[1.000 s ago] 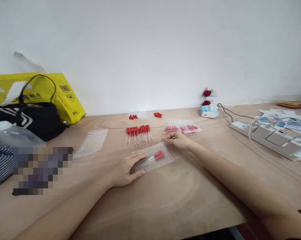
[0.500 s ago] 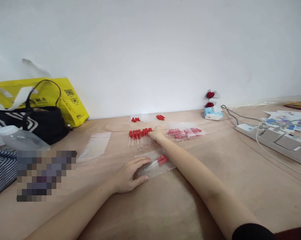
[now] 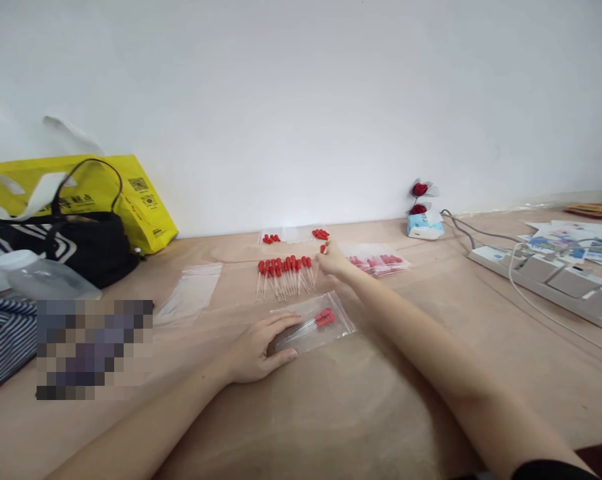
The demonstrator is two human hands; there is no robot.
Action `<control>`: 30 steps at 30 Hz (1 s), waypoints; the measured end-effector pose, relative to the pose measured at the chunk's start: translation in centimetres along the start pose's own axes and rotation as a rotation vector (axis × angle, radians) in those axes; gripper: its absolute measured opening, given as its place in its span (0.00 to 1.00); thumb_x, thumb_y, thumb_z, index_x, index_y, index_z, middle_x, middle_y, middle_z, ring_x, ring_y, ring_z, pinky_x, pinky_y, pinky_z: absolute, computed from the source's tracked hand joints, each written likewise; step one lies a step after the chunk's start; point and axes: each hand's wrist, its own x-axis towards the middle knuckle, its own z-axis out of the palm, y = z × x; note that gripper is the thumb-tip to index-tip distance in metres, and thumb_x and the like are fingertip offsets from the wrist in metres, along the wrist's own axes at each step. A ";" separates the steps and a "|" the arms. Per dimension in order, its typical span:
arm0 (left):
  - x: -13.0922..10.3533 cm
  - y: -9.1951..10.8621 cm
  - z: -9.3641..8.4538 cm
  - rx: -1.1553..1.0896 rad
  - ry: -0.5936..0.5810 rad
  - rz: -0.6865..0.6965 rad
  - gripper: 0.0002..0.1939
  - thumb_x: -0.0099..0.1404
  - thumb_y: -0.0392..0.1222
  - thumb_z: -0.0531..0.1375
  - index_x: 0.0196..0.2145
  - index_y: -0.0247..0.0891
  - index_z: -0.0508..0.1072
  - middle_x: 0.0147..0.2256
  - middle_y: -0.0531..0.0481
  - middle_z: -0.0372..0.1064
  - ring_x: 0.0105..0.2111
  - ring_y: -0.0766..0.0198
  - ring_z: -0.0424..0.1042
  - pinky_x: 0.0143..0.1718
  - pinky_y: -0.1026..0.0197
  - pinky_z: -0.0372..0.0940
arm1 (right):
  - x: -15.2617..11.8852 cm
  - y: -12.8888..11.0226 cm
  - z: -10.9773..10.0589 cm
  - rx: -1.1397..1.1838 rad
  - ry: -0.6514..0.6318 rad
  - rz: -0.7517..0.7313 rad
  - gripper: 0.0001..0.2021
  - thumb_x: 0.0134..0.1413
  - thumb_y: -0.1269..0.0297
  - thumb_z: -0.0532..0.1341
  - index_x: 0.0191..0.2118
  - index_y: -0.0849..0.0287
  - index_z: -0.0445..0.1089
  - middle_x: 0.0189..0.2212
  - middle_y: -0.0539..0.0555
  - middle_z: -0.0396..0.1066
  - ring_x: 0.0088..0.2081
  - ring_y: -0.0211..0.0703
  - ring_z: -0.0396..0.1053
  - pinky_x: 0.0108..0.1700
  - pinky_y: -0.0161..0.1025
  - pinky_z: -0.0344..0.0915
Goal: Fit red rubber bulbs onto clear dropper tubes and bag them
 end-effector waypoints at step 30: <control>0.1 -0.3 0.2 0.016 0.024 -0.025 0.28 0.61 0.49 0.52 0.56 0.42 0.51 0.56 0.46 0.52 0.55 0.55 0.53 0.54 0.50 0.53 | -8.8 5.7 -2.9 0.564 -0.072 -0.054 0.13 0.40 0.59 0.60 0.32 0.58 0.57 0.19 0.43 0.63 0.17 0.30 0.60 0.20 0.30 0.59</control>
